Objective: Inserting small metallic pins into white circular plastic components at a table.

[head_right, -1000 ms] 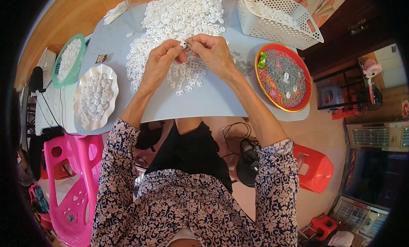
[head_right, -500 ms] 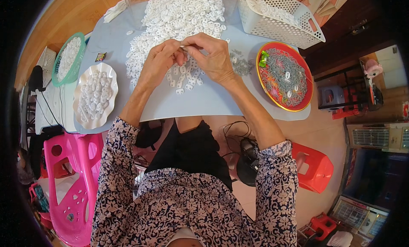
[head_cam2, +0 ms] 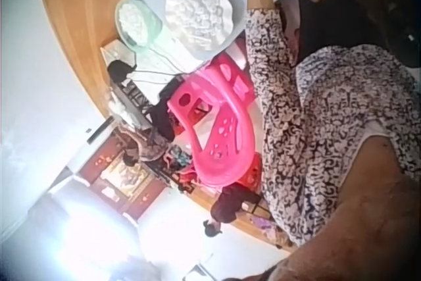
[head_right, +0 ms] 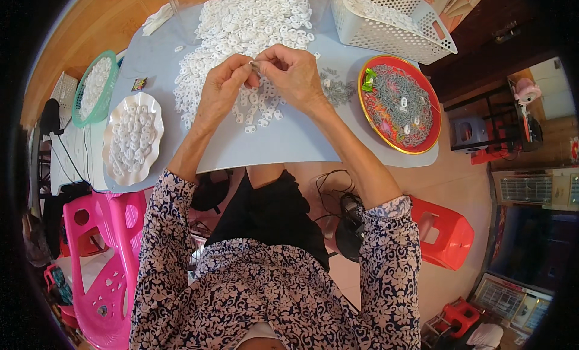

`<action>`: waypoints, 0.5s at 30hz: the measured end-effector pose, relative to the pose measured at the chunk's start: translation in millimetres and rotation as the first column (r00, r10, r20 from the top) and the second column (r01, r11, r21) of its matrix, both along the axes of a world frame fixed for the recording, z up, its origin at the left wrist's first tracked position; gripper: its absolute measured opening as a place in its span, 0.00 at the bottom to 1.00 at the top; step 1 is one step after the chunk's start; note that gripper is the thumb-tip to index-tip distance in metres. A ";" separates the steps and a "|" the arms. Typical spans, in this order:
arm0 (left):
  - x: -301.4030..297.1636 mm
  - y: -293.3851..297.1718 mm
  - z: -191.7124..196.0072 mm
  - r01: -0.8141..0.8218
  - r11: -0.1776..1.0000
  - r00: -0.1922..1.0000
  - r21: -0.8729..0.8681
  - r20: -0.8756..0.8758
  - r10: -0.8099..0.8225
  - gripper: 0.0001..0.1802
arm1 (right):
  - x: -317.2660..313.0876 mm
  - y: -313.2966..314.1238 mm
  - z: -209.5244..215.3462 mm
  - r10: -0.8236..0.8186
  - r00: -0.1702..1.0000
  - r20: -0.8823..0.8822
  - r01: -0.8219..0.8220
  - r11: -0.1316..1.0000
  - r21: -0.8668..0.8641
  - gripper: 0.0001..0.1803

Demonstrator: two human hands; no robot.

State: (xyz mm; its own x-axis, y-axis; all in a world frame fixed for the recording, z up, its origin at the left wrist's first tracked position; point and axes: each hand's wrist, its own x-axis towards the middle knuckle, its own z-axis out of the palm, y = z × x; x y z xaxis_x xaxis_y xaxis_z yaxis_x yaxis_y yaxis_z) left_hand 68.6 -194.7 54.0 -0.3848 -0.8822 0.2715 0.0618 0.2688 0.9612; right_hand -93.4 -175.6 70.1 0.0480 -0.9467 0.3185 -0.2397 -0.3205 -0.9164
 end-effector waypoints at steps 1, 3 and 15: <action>0.3 -0.6 1.1 0.007 1.000 0.999 0.016 -0.039 -0.006 0.10 | 1.4 0.6 1.3 -0.002 1.000 -0.001 0.002 1.000 0.000 0.06; 0.4 -2.1 1.4 0.016 0.999 0.997 0.032 -0.078 -0.013 0.09 | 3.3 2.3 4.8 -0.039 0.999 0.014 0.039 0.999 0.020 0.06; 2.8 -3.1 1.1 0.005 0.967 0.961 0.254 -0.267 0.065 0.08 | -52.7 -11.8 6.1 -0.181 0.835 -0.519 0.143 0.983 -0.113 0.07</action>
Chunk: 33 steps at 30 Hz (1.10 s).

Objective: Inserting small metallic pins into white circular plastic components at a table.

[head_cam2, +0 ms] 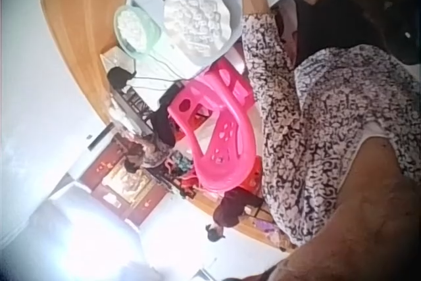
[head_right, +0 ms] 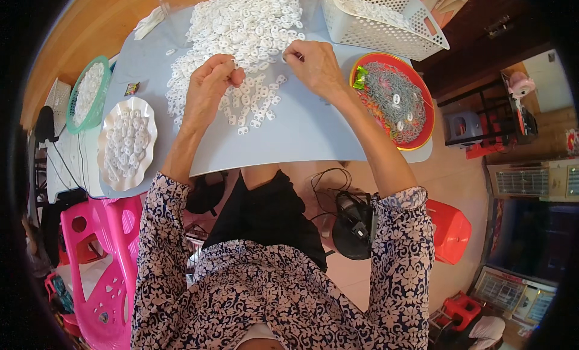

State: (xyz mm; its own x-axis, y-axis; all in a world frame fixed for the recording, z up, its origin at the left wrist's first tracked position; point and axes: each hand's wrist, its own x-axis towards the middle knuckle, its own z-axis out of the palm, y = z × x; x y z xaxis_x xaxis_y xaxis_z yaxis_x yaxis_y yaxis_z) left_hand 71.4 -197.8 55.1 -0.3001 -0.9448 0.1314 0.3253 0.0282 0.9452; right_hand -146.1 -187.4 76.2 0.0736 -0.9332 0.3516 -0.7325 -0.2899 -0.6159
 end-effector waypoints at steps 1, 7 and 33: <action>-0.4 0.5 -0.5 0.012 1.000 1.000 0.002 -0.006 -0.012 0.08 | -3.6 1.6 1.7 0.011 0.998 -0.062 -0.013 0.999 -0.033 0.07; 0.1 0.6 -3.5 0.059 0.998 0.998 -0.021 0.003 -0.059 0.08 | -31.2 -1.2 16.2 0.043 0.979 -0.198 -0.046 0.999 -0.010 0.07; 0.5 4.7 -0.4 0.095 0.994 0.993 -0.051 0.077 -0.091 0.08 | 27.6 15.4 -9.9 -0.014 0.755 0.655 -0.204 0.945 0.256 0.07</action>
